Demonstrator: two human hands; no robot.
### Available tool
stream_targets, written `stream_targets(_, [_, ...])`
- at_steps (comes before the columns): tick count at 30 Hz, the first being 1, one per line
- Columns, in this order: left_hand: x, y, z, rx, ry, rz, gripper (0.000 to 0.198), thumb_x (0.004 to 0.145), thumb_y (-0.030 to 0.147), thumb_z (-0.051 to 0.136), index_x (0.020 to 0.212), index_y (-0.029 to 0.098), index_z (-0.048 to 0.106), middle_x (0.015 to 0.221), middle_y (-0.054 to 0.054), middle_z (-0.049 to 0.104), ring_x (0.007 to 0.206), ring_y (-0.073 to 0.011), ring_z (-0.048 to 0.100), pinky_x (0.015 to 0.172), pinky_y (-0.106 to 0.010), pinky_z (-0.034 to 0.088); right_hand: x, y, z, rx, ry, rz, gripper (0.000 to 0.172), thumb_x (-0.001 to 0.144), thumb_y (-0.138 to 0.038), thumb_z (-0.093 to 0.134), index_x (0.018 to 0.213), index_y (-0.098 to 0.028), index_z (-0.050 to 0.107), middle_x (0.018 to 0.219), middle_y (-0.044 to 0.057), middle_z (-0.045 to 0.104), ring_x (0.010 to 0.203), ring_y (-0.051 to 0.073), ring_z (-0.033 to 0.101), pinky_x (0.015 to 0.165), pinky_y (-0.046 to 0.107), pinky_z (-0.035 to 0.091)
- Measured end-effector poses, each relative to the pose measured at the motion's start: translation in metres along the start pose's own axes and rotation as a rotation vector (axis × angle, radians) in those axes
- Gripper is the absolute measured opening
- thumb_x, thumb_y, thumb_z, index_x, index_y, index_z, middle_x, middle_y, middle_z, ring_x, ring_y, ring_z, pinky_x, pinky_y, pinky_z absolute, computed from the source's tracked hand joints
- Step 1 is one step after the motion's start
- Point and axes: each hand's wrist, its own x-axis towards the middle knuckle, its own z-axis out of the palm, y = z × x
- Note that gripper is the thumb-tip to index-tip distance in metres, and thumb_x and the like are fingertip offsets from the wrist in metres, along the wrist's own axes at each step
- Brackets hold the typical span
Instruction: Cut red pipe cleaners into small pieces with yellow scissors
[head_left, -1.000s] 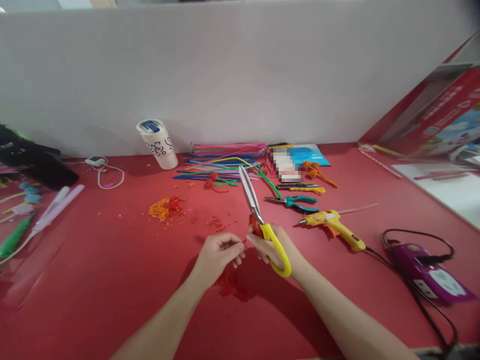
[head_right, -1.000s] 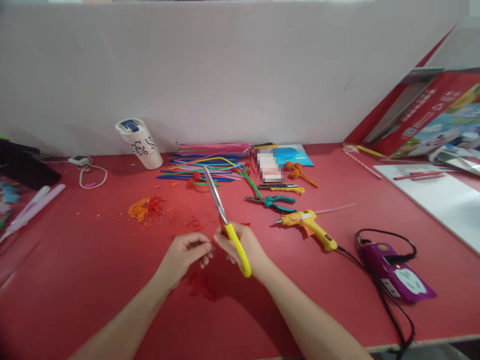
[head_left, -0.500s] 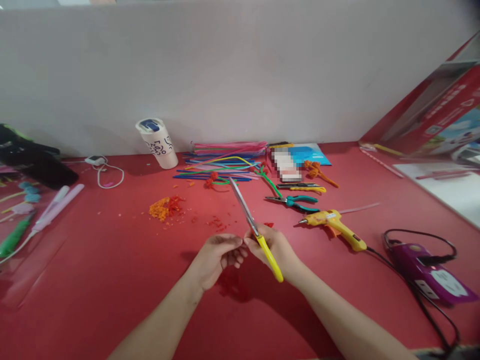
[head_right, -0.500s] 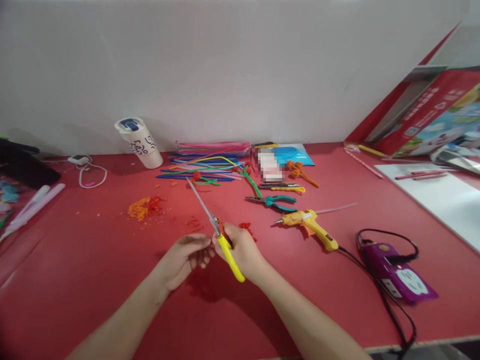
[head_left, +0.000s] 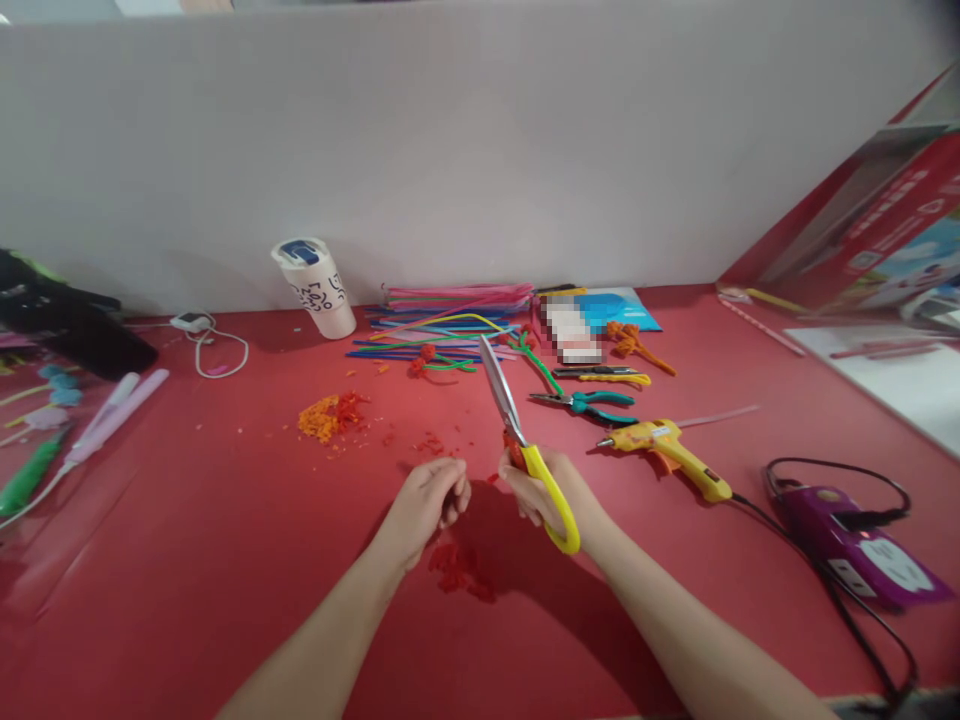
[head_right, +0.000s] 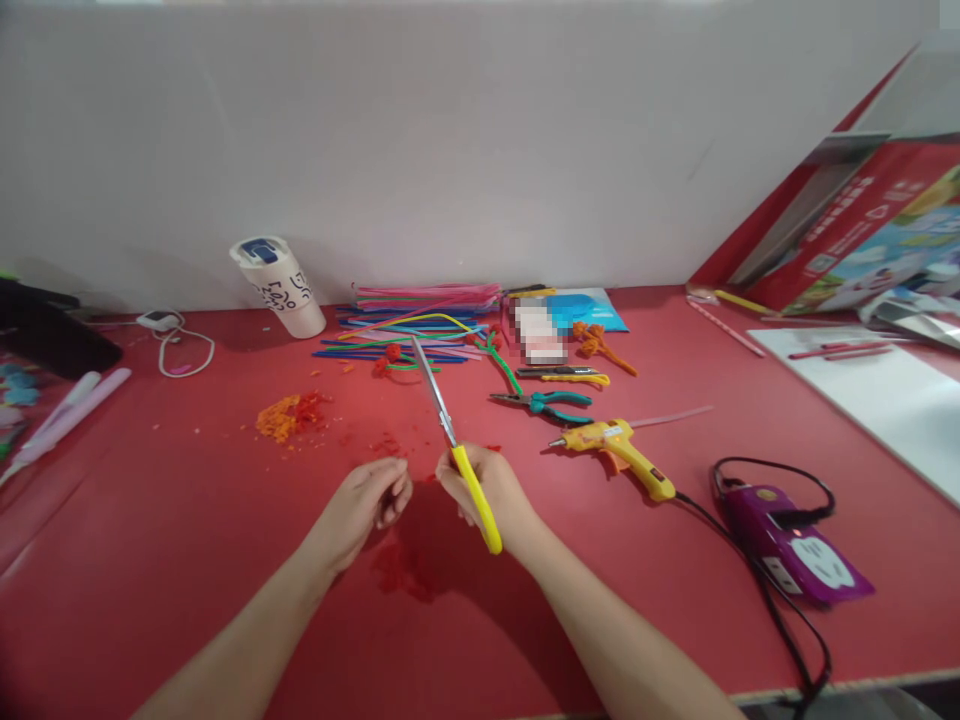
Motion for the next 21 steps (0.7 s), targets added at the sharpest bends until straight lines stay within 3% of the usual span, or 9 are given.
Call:
stream_targets(5, [-0.001, 0.000, 0.003, 0.152, -0.011, 0.030, 0.028, 0.073, 0.040, 0.046, 0.061, 0.015, 0.050, 0.053, 0.002, 0.051, 0.044, -0.0070, 0.042, 0.043, -0.019, 0.030, 0.002, 0.003, 0.000, -0.034, -0.038, -0.008, 0.011, 0.067, -0.028, 0.043, 0.060, -0.020, 0.040, 0.038, -0.010, 0.032, 0.031, 0.005, 0.035, 0.031, 0.016, 0.029])
stream_targets(10, [0.005, 0.000, -0.013, 0.345, 0.169, 0.253, 0.039, 0.077, 0.039, 0.038, 0.046, 0.016, 0.042, 0.052, 0.001, 0.047, 0.048, -0.0080, 0.042, 0.049, -0.020, 0.033, 0.013, 0.013, -0.027, -0.169, 0.136, 0.010, 0.007, 0.066, -0.026, 0.042, 0.064, -0.020, 0.041, 0.039, -0.008, 0.033, 0.032, 0.006, 0.035, 0.033, 0.017, 0.027])
stream_targets(12, [0.010, -0.002, -0.021, 0.419, 0.254, 0.296, 0.029, 0.074, 0.036, 0.045, 0.052, 0.016, 0.047, 0.056, 0.002, 0.047, 0.050, -0.0083, 0.043, 0.051, -0.020, 0.034, 0.018, 0.018, -0.041, -0.247, 0.178, 0.027, 0.006, 0.065, -0.026, 0.043, 0.063, -0.020, 0.042, 0.038, -0.008, 0.034, 0.031, 0.007, 0.034, 0.034, 0.018, 0.024])
stream_targets(14, [0.014, -0.004, -0.027, 0.429, 0.344, 0.324, 0.013, 0.067, 0.029, 0.054, 0.075, 0.019, 0.053, 0.070, 0.001, 0.054, 0.051, -0.0070, 0.043, 0.052, -0.020, 0.035, 0.021, 0.022, -0.051, -0.327, 0.184, 0.034, 0.007, 0.063, -0.025, 0.045, 0.059, -0.020, 0.042, 0.039, -0.007, 0.034, 0.033, 0.007, 0.034, 0.036, 0.019, 0.023])
stream_targets(15, [0.015, -0.006, -0.028, 0.413, 0.363, 0.324, 0.021, 0.066, 0.028, 0.056, 0.085, 0.020, 0.052, 0.078, 0.001, 0.057, 0.049, -0.0061, 0.043, 0.050, -0.019, 0.035, 0.022, 0.023, -0.053, -0.365, 0.184, 0.037, 0.009, 0.062, -0.026, 0.046, 0.057, -0.019, 0.042, 0.039, -0.006, 0.034, 0.035, 0.007, 0.035, 0.038, 0.020, 0.022])
stream_targets(17, [0.016, -0.007, -0.030, 0.393, 0.344, 0.293, 0.025, 0.067, 0.029, 0.053, 0.091, 0.021, 0.051, 0.082, 0.000, 0.059, 0.042, -0.0048, 0.041, 0.045, -0.019, 0.033, 0.024, 0.025, -0.054, -0.431, 0.182, 0.040, 0.013, 0.062, -0.028, 0.048, 0.053, -0.019, 0.042, 0.041, -0.005, 0.035, 0.038, 0.008, 0.036, 0.040, 0.021, 0.022])
stream_targets(21, [0.017, -0.009, -0.032, 0.416, 0.291, 0.246, 0.017, 0.072, 0.026, 0.045, 0.085, 0.019, 0.054, 0.070, 0.000, 0.058, 0.036, -0.0046, 0.038, 0.038, -0.018, 0.030, 0.026, 0.025, -0.052, -0.536, 0.205, 0.032, 0.019, 0.062, -0.031, 0.050, 0.050, -0.020, 0.040, 0.045, -0.002, 0.038, 0.043, 0.011, 0.038, 0.044, 0.023, 0.021])
